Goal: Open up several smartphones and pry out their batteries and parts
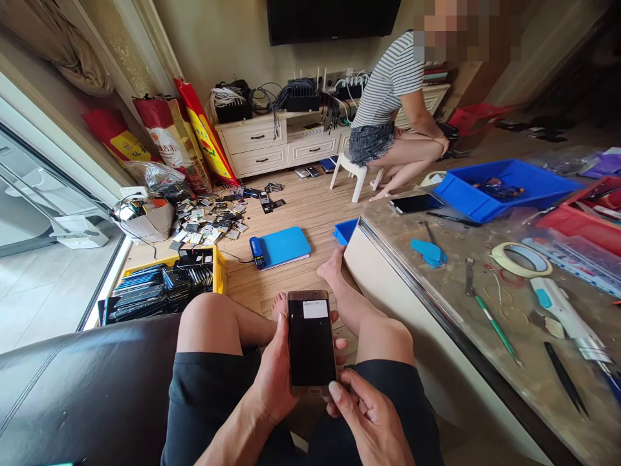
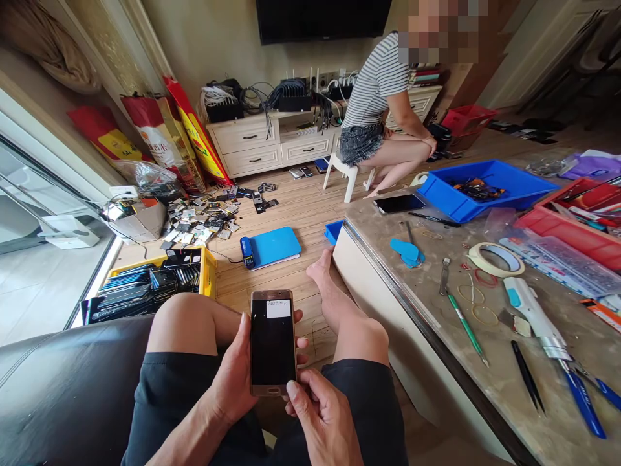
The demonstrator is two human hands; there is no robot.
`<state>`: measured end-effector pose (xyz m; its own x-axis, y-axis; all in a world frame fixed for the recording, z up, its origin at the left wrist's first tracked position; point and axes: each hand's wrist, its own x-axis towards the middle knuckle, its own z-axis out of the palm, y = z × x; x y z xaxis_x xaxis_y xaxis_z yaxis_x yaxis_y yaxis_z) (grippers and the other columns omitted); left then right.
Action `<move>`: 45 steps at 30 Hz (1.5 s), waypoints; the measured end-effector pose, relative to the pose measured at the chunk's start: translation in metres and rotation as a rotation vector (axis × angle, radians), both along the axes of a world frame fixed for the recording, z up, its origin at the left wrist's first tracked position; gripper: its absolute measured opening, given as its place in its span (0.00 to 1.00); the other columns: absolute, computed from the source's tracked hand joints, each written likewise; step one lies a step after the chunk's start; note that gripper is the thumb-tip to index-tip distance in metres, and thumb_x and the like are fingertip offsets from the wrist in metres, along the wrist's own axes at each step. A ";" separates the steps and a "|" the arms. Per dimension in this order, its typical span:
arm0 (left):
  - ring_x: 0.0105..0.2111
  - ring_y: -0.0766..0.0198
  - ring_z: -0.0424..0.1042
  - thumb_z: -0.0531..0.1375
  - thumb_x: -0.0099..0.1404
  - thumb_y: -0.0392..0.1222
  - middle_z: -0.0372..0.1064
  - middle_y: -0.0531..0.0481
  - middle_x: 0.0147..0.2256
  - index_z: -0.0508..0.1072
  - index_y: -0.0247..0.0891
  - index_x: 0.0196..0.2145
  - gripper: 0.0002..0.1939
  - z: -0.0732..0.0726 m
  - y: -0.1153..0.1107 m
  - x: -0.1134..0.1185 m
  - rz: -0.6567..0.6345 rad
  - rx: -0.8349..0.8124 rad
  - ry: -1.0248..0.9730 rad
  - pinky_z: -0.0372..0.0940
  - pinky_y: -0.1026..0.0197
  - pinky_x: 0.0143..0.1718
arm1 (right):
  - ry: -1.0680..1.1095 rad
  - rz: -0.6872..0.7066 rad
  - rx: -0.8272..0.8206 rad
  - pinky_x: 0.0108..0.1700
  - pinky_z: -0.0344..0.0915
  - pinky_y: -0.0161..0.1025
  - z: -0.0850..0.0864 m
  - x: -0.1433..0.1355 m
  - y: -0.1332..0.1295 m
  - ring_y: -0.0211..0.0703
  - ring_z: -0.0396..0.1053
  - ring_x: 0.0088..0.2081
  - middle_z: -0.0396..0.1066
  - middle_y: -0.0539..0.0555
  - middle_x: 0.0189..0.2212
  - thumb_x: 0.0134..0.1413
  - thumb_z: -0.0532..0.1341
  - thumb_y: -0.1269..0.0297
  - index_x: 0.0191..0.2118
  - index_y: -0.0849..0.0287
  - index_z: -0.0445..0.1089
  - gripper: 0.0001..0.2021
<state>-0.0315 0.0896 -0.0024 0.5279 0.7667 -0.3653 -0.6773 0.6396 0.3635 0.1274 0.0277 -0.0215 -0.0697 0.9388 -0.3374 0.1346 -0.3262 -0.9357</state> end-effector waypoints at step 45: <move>0.35 0.50 0.79 0.46 0.69 0.75 0.79 0.31 0.38 0.77 0.23 0.53 0.48 0.007 0.003 0.005 0.010 0.000 0.058 0.72 0.54 0.36 | 0.001 0.005 0.096 0.35 0.72 0.32 0.005 0.002 -0.003 0.43 0.74 0.30 0.69 0.51 0.27 0.64 0.61 0.43 0.32 0.57 0.74 0.22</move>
